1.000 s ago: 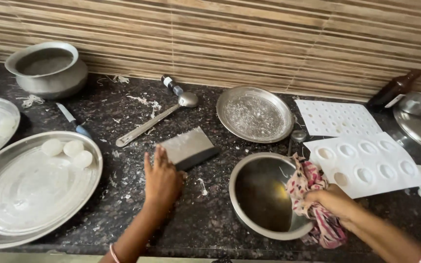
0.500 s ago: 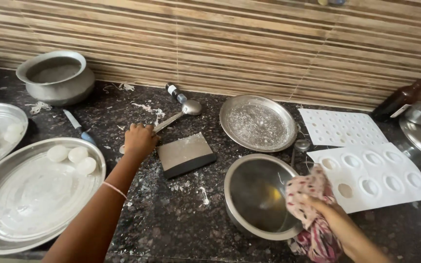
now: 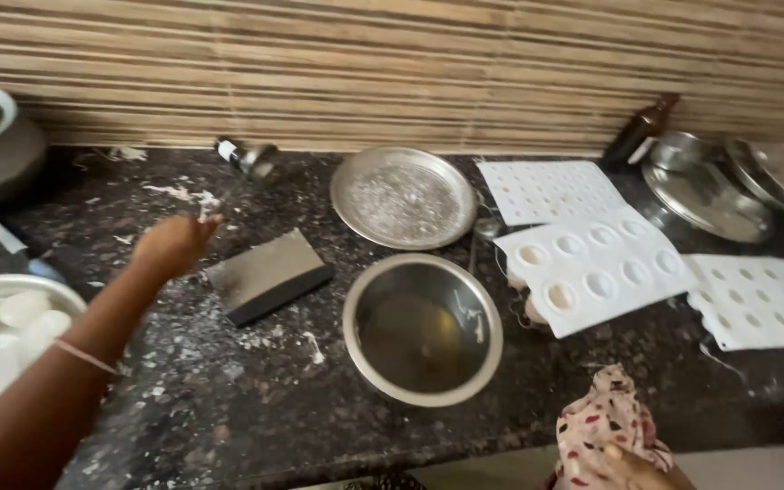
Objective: The person holds a metal bowl of melted wax steady with a cloth and uses a long-handled ladle to scoop the liquid wax and pour it into the cavities of white silicone molds arranged on the counter, filling the mold holes one after another.
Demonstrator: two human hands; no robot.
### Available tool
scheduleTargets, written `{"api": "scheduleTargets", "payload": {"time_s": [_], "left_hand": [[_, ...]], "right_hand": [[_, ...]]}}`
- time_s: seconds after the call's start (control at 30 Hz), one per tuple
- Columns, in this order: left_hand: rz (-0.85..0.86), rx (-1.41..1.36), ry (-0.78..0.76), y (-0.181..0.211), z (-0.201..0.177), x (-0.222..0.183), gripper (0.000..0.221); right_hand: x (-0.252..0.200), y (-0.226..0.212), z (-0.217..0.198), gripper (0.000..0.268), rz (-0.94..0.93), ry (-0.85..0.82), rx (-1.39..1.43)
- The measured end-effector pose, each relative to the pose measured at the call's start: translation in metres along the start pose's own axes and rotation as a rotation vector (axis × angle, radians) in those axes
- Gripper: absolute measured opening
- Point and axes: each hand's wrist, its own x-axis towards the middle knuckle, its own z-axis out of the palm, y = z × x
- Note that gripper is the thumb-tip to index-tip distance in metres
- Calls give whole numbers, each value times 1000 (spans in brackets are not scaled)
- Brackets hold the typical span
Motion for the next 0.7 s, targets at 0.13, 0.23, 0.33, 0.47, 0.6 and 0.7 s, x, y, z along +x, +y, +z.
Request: {"api": "scheduleTargets", "payload": {"time_s": [0.13,0.23,0.33,0.47,0.6,0.7], "left_hand": [[-256,-738,-127,-6,-38,-19,69],[-396,-1077,-146,6,-90,-50,72],[-449,-1212,-82,26,-131,-87,69],[-379,-1361,63,71,-169,-141,49],[-418,-1375,60,124,-211,-182,44],[-348,-1409,15,162,-227,-220,47]], "right_hand": [[0,40,-25,68,-37,51,0],[12,42,-26,67,-81,80,-3],[23,14,-14,66,-139,96,-17],[19,-51,9,65,-236,126,-52],[37,-108,2,87,107,471,-873],[64,-95,-13,85,-385,718,-1093]]}}
